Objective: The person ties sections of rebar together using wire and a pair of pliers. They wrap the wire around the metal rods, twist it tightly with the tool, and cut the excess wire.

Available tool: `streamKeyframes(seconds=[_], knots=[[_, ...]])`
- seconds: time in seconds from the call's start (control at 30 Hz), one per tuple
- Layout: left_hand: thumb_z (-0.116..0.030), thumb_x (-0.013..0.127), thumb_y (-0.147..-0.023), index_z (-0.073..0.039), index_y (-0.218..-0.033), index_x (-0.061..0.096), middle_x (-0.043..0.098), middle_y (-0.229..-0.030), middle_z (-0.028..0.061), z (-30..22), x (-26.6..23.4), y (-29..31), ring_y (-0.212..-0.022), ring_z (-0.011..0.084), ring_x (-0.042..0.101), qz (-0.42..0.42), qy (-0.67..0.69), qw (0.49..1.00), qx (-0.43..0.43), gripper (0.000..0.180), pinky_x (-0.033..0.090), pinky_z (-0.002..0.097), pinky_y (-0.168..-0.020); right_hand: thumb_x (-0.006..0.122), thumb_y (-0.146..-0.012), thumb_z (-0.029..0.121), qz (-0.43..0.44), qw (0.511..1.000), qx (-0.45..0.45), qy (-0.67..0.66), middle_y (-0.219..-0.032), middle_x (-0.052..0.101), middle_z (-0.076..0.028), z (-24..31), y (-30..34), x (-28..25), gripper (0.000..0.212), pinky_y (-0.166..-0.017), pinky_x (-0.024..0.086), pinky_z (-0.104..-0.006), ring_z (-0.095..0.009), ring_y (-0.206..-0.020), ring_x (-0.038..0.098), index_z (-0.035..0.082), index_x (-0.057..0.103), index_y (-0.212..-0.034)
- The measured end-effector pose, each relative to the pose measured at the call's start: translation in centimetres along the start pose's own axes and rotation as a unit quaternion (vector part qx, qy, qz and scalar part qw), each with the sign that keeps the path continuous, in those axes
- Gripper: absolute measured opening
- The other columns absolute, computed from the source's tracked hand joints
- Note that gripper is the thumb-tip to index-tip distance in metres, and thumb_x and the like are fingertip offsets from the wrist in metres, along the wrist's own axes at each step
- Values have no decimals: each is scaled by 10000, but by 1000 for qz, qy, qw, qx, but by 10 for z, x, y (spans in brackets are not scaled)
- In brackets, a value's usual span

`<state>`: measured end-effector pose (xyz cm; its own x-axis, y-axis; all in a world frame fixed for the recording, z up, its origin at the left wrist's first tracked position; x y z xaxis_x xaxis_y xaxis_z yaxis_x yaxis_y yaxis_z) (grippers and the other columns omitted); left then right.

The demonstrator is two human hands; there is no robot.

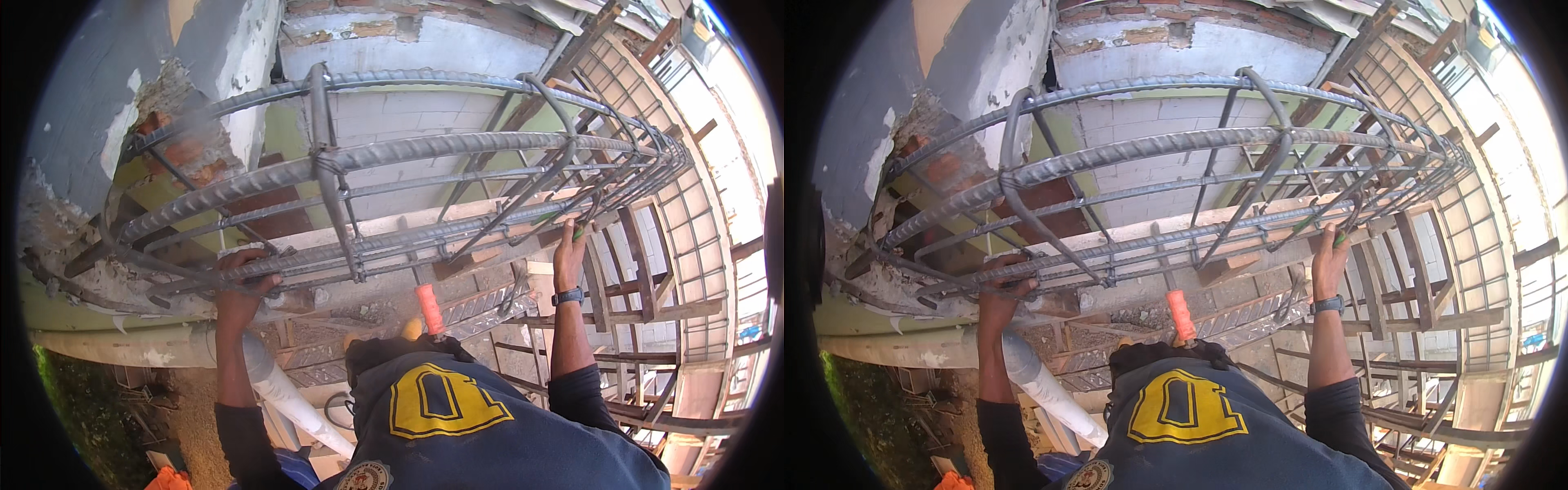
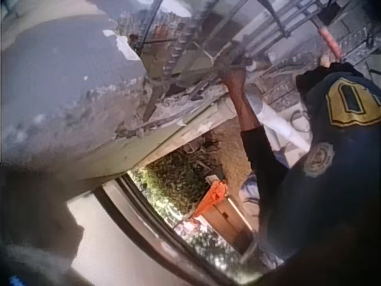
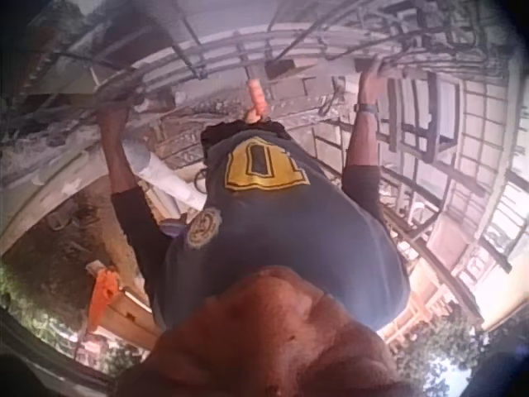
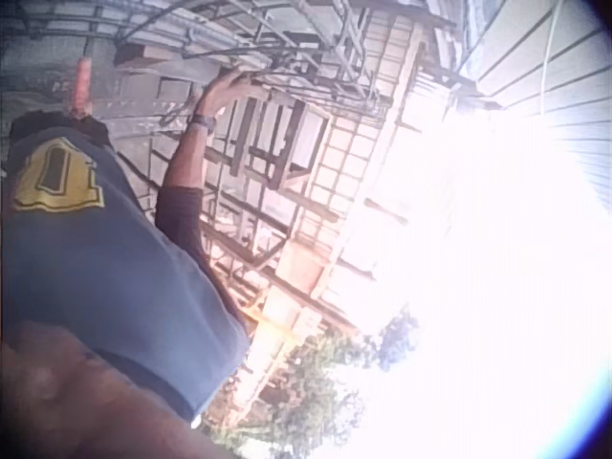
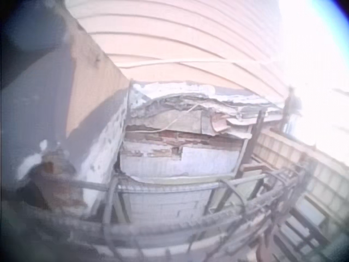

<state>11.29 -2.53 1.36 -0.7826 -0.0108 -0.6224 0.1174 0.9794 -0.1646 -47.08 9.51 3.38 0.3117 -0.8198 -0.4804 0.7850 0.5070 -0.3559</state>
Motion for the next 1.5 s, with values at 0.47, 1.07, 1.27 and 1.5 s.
streamKeyframes(seconds=[0.47,1.07,1.27,1.5], knots=[[-215,777,-754,-135,-1141,657,667,-1155,61,18,-26,12,-1144,312,571,47,-90,992,79,413,386,426,-1053,453,-1057,285,-171,945,-273,51,-989,663,-175,133,1,-77,313,-826,596,-412,-318,-1031,656,21,447,-888],[-241,609,-832,-191,-984,743,704,-1094,34,17,-25,11,-1097,261,597,76,-83,991,70,209,331,440,-1052,714,-785,153,570,810,-134,35,-997,642,-117,278,237,-29,284,-870,440,-418,-297,-956,566,5,612,-1005],[-211,635,-817,-184,-882,758,685,-1050,-6,25,-18,15,-1049,226,591,-32,-51,986,157,142,348,434,-1035,679,-735,92,362,689,-496,386,-1132,594,-84,355,278,16,232,-1018,304,-553,-392,-1221,448,112,643,-963],[-167,670,-790,-195,-811,761,668,-1000,-12,29,-15,16,-1028,201,591,-94,-16,979,180,97,353,422,-1027,695,-719,98,316,626,-557,445,-1166,603,-92,366,299,59,275,-1068,288,-547,-380,-1252,438,122,673,-992]])
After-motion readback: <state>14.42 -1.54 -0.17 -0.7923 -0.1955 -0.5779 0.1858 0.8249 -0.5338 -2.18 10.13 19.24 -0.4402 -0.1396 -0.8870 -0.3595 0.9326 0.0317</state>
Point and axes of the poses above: each hand's wrist, its own y-axis away from the middle knuckle, its own x-axis out of the palm, z = x × y, the point moved 1 cm from there along -y, towards the middle knuckle
